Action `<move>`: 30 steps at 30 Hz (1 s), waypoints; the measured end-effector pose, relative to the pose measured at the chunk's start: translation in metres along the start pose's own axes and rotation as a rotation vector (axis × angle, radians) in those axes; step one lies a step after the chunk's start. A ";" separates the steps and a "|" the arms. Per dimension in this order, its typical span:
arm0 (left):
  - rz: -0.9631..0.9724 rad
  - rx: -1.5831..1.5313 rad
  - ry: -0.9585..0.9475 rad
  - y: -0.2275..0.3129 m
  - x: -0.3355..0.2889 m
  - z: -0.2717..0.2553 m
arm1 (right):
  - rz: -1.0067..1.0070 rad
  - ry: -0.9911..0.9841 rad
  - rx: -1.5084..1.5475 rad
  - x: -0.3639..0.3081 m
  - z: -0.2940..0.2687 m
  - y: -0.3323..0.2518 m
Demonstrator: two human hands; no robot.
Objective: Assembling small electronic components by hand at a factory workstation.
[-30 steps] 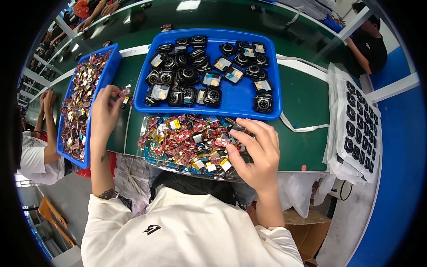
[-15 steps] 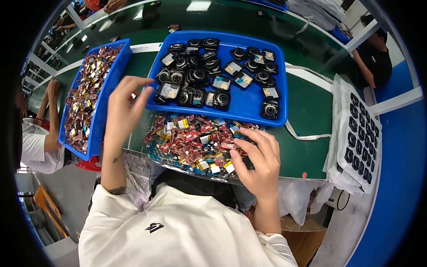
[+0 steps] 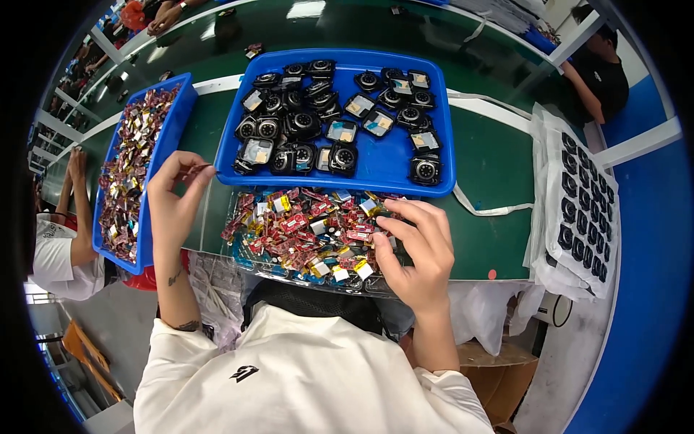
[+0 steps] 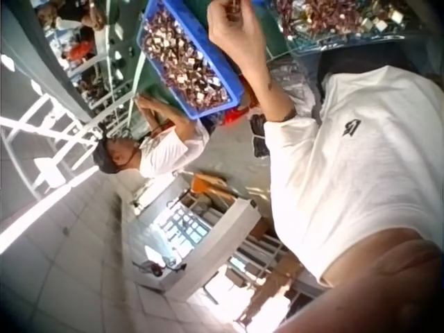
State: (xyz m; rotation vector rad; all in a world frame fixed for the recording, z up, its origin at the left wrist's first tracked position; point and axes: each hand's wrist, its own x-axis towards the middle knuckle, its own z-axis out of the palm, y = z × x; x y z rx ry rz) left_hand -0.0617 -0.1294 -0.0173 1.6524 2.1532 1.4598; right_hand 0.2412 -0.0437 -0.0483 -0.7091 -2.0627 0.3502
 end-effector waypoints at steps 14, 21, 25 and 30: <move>0.203 0.259 -0.174 0.032 0.004 -0.043 | 0.080 -0.002 -0.028 -0.009 -0.013 0.006; -0.366 0.775 -0.145 -0.091 -0.002 -0.164 | 0.142 0.106 -0.016 -0.008 -0.014 0.016; -0.270 0.768 -0.179 -0.084 -0.004 -0.148 | 0.132 0.119 -0.003 -0.005 -0.008 0.019; -0.070 0.906 -0.137 -0.101 0.003 -0.133 | 0.144 0.141 -0.023 -0.010 -0.008 0.019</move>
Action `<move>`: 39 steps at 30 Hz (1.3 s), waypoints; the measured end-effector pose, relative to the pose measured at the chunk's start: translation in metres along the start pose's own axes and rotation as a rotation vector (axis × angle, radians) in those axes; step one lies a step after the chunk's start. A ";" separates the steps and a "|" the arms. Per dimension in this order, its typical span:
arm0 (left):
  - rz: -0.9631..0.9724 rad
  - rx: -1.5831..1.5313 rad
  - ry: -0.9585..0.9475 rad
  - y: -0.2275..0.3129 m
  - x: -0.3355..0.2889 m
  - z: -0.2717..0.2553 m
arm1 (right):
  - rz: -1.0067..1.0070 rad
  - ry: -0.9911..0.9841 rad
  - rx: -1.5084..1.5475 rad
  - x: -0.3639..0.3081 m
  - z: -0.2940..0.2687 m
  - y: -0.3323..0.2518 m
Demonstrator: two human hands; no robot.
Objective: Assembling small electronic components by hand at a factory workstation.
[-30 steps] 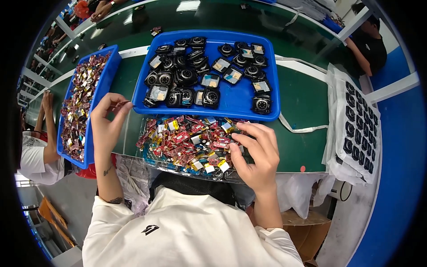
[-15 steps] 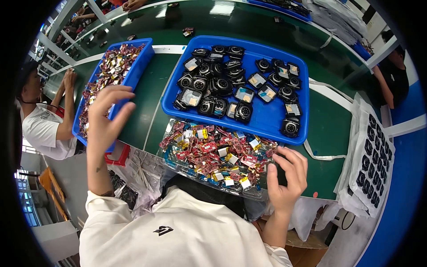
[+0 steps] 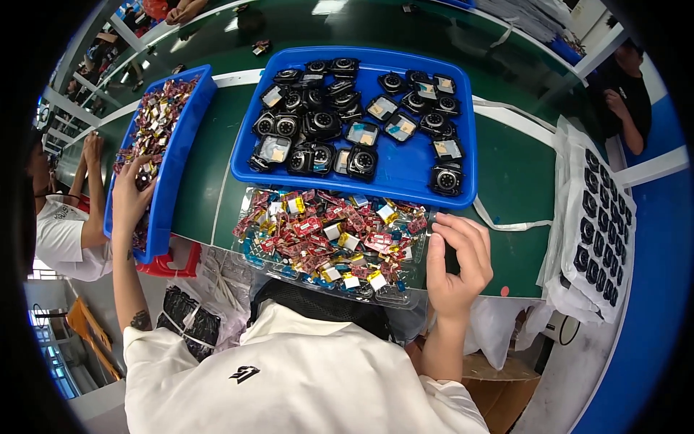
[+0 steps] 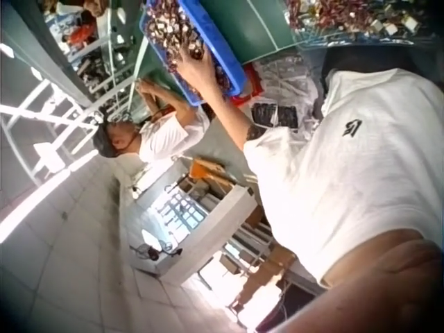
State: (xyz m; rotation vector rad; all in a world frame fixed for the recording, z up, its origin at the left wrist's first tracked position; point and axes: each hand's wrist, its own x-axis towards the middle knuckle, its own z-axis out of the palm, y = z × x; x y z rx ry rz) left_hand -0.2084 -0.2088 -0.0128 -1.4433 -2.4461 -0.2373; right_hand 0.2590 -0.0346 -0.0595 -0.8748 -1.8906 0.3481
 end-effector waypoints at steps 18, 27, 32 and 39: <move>-0.170 -0.599 0.403 -0.027 0.030 -0.035 | 0.037 0.004 0.065 -0.005 -0.007 0.002; 0.385 -0.861 0.170 0.167 0.019 -0.057 | -0.156 0.067 0.093 -0.002 -0.004 0.002; 0.752 -1.116 -0.191 0.280 -0.001 -0.033 | -0.216 -0.030 0.179 -0.007 -0.012 -0.002; 0.937 -0.833 -0.284 0.309 -0.023 -0.017 | -0.045 -0.253 0.098 -0.015 -0.010 -0.011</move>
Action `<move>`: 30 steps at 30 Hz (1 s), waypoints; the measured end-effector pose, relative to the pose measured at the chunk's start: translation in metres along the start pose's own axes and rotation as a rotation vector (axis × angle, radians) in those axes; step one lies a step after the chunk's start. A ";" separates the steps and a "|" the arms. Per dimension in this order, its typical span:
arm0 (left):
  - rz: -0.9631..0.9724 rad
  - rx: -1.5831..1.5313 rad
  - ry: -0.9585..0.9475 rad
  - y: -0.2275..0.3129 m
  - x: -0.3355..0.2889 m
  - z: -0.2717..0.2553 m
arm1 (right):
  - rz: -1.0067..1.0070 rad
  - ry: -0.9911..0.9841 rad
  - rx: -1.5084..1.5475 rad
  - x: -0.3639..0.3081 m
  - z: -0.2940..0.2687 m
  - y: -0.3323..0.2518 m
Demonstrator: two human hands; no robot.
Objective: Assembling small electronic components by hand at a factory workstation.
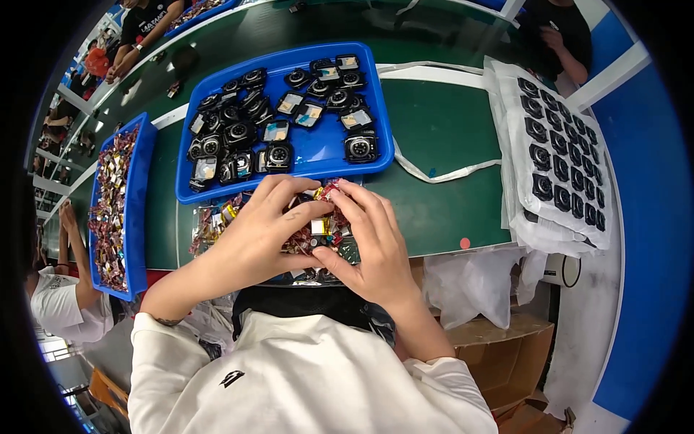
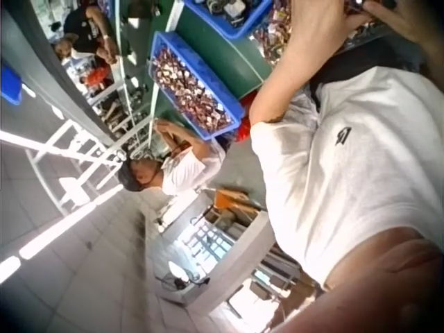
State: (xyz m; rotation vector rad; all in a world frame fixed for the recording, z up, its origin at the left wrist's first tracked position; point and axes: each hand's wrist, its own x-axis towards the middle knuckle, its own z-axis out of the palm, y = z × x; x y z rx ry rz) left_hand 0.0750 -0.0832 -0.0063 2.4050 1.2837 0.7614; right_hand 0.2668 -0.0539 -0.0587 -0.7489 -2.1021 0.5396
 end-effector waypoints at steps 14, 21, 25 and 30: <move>-0.101 0.107 0.043 -0.007 -0.035 -0.028 | 0.030 -0.174 0.098 0.012 0.008 -0.007; -0.039 0.064 0.108 -0.006 -0.031 -0.028 | 0.139 -0.137 0.266 0.014 0.008 -0.012; -0.039 0.062 0.206 -0.012 -0.027 -0.031 | 0.209 -0.080 0.385 0.014 0.009 -0.020; -0.141 0.142 0.325 -0.030 -0.017 -0.035 | 0.301 -0.012 0.392 0.007 0.009 -0.017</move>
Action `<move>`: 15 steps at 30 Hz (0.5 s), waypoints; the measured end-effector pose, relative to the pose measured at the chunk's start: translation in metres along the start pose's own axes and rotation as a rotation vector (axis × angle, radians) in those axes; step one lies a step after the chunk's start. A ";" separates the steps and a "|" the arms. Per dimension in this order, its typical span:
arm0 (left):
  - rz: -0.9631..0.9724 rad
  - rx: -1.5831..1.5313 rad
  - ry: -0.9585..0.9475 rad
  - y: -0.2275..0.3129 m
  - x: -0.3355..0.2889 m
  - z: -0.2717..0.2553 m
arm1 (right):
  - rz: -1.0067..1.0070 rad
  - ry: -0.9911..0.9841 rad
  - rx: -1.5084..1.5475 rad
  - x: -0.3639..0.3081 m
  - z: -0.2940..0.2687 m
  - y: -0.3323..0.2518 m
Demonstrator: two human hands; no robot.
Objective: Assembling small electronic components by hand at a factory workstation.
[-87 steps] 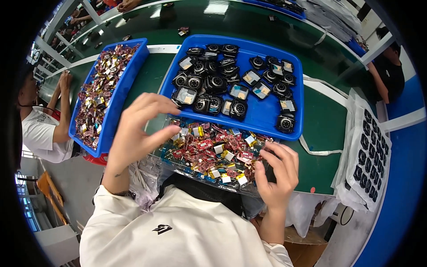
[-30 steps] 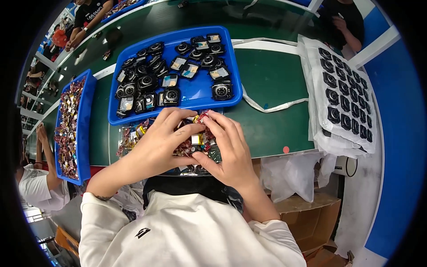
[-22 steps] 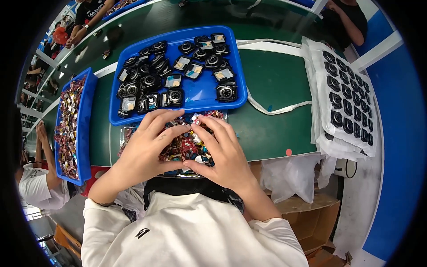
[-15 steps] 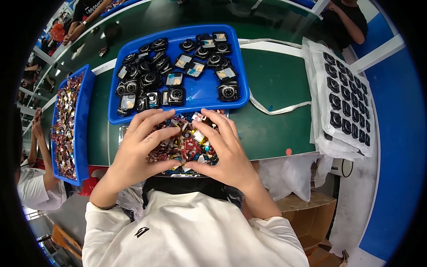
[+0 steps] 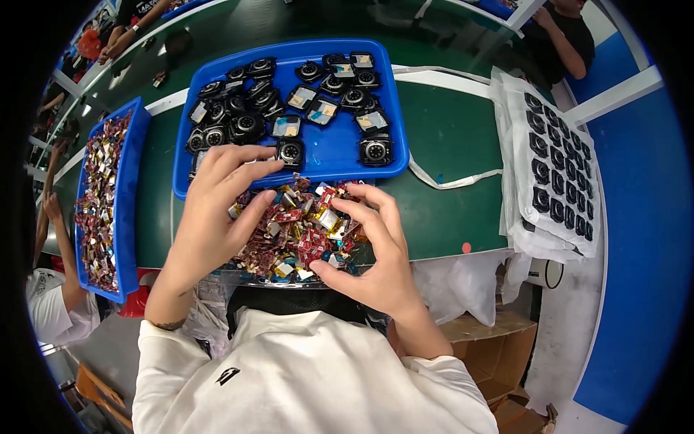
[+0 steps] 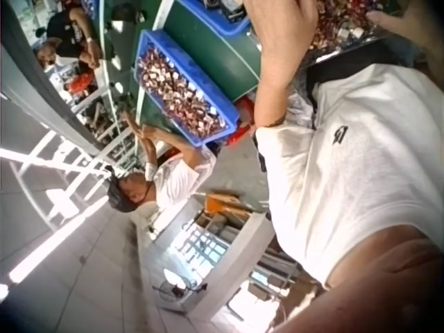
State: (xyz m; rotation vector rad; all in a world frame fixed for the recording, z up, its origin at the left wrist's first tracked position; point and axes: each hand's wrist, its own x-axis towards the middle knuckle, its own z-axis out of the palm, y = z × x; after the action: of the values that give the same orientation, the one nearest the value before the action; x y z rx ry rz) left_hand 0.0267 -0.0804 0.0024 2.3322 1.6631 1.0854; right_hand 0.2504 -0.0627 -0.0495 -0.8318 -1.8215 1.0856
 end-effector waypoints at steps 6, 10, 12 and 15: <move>-0.035 -0.001 -0.293 -0.003 0.023 0.005 | -0.082 0.054 -0.317 0.004 0.000 -0.004; -0.013 -0.261 -0.155 -0.009 0.019 0.007 | -0.166 0.105 -0.400 0.012 -0.006 -0.006; -0.001 -0.291 -0.091 -0.009 0.017 0.004 | -0.212 0.120 -0.264 0.023 -0.007 -0.005; -0.139 -0.539 -0.012 -0.009 0.011 -0.002 | -0.287 0.027 -0.192 0.055 0.002 -0.014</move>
State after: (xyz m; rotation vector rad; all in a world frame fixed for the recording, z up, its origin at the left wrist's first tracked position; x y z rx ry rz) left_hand 0.0199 -0.0674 0.0053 1.8503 1.2933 1.2881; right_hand 0.2230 -0.0227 -0.0195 -0.6639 -1.9721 0.7236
